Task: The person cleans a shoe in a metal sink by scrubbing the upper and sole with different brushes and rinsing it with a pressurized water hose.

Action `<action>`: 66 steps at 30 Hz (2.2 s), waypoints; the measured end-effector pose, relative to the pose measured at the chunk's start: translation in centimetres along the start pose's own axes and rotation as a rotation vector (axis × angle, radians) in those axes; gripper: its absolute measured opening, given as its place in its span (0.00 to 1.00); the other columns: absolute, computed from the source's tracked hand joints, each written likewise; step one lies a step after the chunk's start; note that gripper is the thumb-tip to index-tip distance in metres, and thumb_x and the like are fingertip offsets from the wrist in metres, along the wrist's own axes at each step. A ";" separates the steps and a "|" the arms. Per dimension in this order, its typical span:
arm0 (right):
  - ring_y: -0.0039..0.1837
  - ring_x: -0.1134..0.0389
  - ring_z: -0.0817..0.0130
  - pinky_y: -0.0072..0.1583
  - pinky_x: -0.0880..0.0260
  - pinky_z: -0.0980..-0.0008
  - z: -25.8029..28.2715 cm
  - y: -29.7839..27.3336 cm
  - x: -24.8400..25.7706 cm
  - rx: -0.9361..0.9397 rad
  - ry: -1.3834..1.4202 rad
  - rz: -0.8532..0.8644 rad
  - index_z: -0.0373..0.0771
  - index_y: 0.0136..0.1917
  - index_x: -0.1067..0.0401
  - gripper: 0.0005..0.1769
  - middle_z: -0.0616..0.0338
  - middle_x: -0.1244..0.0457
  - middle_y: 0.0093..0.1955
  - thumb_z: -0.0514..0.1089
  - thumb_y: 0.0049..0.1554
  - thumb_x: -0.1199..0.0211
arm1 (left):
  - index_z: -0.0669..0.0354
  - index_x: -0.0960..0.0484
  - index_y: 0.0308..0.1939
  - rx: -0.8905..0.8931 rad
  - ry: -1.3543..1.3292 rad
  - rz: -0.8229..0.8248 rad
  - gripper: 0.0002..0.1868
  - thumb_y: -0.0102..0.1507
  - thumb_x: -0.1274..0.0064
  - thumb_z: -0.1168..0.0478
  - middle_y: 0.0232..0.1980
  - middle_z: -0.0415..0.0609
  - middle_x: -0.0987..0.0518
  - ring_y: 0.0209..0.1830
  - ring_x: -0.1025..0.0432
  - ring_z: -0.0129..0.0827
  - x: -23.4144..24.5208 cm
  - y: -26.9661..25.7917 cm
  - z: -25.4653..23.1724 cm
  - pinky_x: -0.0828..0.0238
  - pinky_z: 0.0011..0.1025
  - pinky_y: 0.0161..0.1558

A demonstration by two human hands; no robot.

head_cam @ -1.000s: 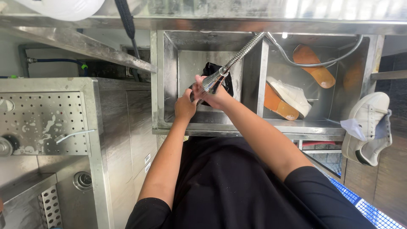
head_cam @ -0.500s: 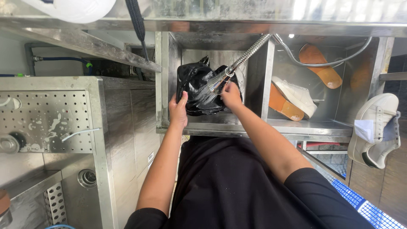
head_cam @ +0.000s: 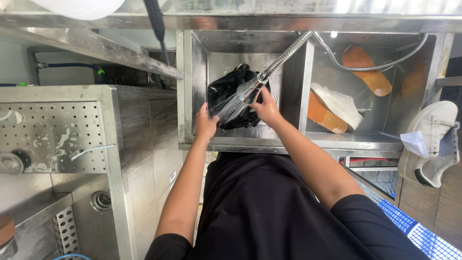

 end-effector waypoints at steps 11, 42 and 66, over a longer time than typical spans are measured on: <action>0.50 0.26 0.60 0.51 0.24 0.63 2.5 3.0 8.5 0.015 -0.450 -0.352 0.36 0.61 0.31 0.25 0.48 0.30 0.55 0.33 0.49 0.36 | 0.63 0.28 0.69 -0.949 -0.016 -0.175 0.28 0.68 0.43 0.54 0.65 0.54 0.24 0.67 0.30 0.48 5.4 -8.5 -21.4 0.35 0.41 0.69; 0.51 0.28 0.55 0.55 0.27 0.61 -2.2 6.9 31.6 -0.247 -0.586 -0.348 0.30 0.55 0.23 0.19 0.44 0.29 0.49 0.48 0.60 0.35 | 0.64 0.22 0.60 -0.392 -0.126 -0.061 0.18 0.66 0.45 0.69 0.58 0.53 0.20 0.55 0.23 0.34 0.7 -9.8 -14.2 0.24 0.30 0.51; 0.40 0.29 0.50 0.45 0.31 0.53 2.4 -8.8 35.2 -0.267 -1.050 -0.156 0.42 0.36 0.19 0.30 0.51 0.32 0.32 0.71 0.57 0.37 | 0.62 0.17 0.52 -0.345 -0.170 0.358 0.13 0.64 0.44 0.64 0.49 0.49 0.15 0.47 0.19 0.31 -20.4 -13.6 -22.1 0.22 0.28 0.49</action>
Point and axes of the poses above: each hand's wrist, its own y-axis towards the middle knuckle, its own x-axis out of the back of the hand, z = x × y, the point moved 5 cm from there along y, towards the middle knuckle
